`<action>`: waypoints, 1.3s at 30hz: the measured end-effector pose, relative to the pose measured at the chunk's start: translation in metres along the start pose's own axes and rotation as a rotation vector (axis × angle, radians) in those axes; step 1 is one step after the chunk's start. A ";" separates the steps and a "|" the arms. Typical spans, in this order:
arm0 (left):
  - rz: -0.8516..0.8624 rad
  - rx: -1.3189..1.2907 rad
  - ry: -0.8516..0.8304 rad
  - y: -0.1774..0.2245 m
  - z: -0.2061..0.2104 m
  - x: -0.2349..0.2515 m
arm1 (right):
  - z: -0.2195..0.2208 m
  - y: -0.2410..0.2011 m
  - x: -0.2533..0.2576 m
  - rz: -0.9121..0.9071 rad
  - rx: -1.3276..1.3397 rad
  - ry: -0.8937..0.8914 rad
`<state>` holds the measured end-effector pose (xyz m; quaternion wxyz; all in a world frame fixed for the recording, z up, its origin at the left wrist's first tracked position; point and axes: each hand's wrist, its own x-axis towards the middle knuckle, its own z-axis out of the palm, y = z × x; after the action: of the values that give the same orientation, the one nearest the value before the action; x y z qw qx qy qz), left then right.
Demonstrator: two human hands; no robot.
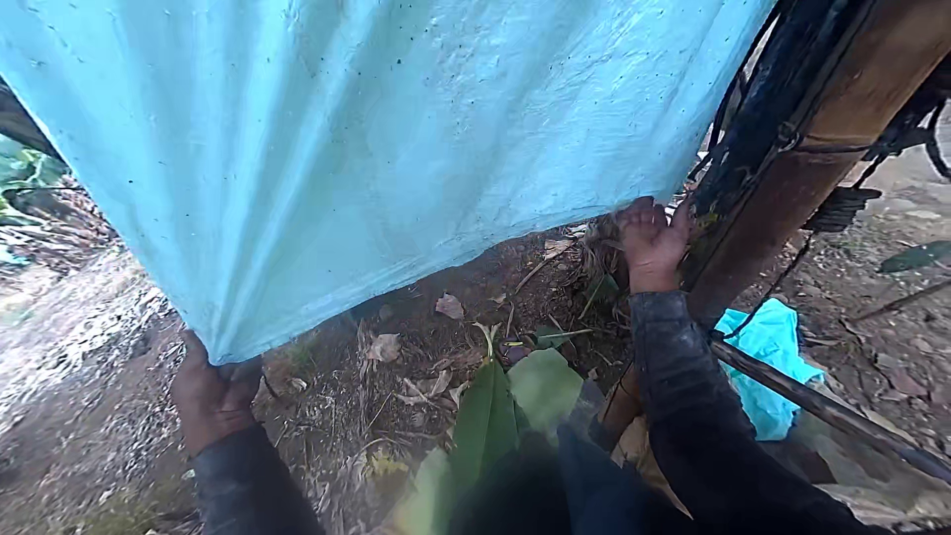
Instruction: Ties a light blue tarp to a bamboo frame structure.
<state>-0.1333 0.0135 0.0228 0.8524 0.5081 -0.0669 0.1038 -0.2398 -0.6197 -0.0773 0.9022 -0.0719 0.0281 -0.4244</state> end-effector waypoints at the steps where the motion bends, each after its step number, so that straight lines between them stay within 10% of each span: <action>1: -0.015 0.021 -0.007 0.000 -0.003 -0.001 | -0.002 0.008 -0.014 0.063 -0.058 -0.018; 9: -0.089 0.089 0.000 -0.006 -0.001 -0.011 | 0.090 0.108 -0.113 0.426 -0.433 -0.385; 21: -0.092 0.268 -0.026 0.023 -0.033 -0.039 | 0.058 0.160 -0.116 0.626 -0.288 -0.397; 25: 0.053 0.694 0.182 0.054 -0.019 -0.016 | 0.065 0.155 -0.119 0.510 -0.247 -0.379; 30: 0.347 0.986 -0.038 0.076 0.116 -0.035 | 0.050 0.135 -0.139 0.320 -0.374 -0.273; 35: 0.320 0.906 -0.797 -0.038 0.272 -0.045 | 0.059 0.135 -0.157 0.205 -0.597 -0.364; 39: 0.204 0.958 -0.966 -0.127 0.344 -0.045 | 0.059 0.107 -0.150 0.215 -0.563 -0.264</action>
<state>-0.1492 -0.3530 0.0685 0.3944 0.8093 -0.4338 -0.0363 -0.2472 -0.4310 -0.0373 0.8824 -0.3693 0.0346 -0.2894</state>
